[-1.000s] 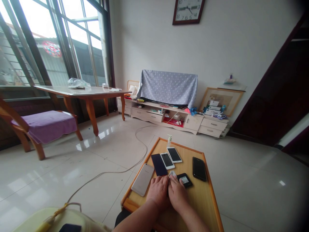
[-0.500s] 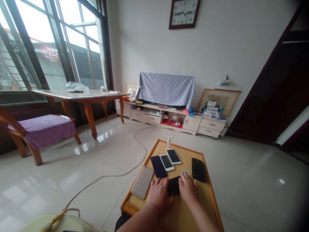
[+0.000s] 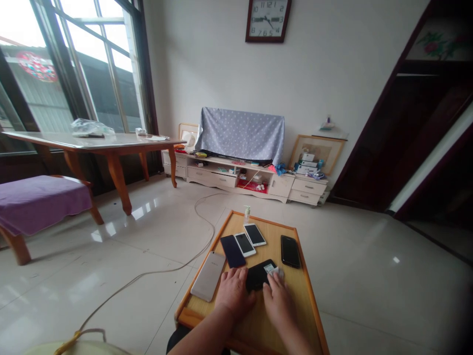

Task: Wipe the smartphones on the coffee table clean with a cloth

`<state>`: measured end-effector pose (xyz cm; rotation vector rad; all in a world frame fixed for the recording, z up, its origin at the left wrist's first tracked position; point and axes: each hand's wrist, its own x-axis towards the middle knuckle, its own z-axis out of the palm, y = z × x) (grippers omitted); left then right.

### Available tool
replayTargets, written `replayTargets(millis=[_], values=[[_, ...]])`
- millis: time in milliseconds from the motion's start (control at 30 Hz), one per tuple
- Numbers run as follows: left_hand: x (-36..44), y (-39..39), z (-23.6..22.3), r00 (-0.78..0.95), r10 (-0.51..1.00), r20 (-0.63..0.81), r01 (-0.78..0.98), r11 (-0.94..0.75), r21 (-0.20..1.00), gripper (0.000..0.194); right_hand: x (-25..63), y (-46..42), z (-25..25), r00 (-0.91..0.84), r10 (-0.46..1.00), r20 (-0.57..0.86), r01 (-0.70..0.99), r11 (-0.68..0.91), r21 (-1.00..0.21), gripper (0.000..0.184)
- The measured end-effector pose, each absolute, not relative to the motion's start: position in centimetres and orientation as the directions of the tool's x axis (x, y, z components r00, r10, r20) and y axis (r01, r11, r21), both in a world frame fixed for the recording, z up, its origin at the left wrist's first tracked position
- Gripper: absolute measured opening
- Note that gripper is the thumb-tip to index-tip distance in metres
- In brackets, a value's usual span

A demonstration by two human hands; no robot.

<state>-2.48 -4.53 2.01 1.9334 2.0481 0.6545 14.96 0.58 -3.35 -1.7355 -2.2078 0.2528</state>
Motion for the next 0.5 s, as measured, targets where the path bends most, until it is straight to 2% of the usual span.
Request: replayTargets(millis=[133, 267, 367, 500], values=[[-2.5, -4.5, 2.1, -0.082, 0.989, 0.121, 0.88, 0.015, 0.474, 0.066, 14.2, -2.1, -3.4, -0.333, 0.925, 0.182, 0.818, 0.38, -0.432, 0.052], [-2.4, -4.6, 2.1, -0.08, 0.988, 0.13, 0.888, 0.011, 0.459, 0.06, 14.2, -3.2, -3.2, -0.363, 0.902, 0.235, 0.692, 0.43, -0.581, 0.048], [-2.3, -4.7, 1.9, -0.08, 0.987, 0.137, 0.894, 0.01, 0.448, 0.061, 15.2, -2.0, -2.9, -0.27, 0.925, 0.268, 0.593, 0.379, -0.71, 0.043], [-2.2, -4.6, 1.9, -0.088, 0.985, 0.147, 0.894, 0.013, 0.449, 0.059, 17.9, 1.5, -2.2, -0.085, 0.969, 0.231, 0.516, 0.241, -0.822, 0.043]])
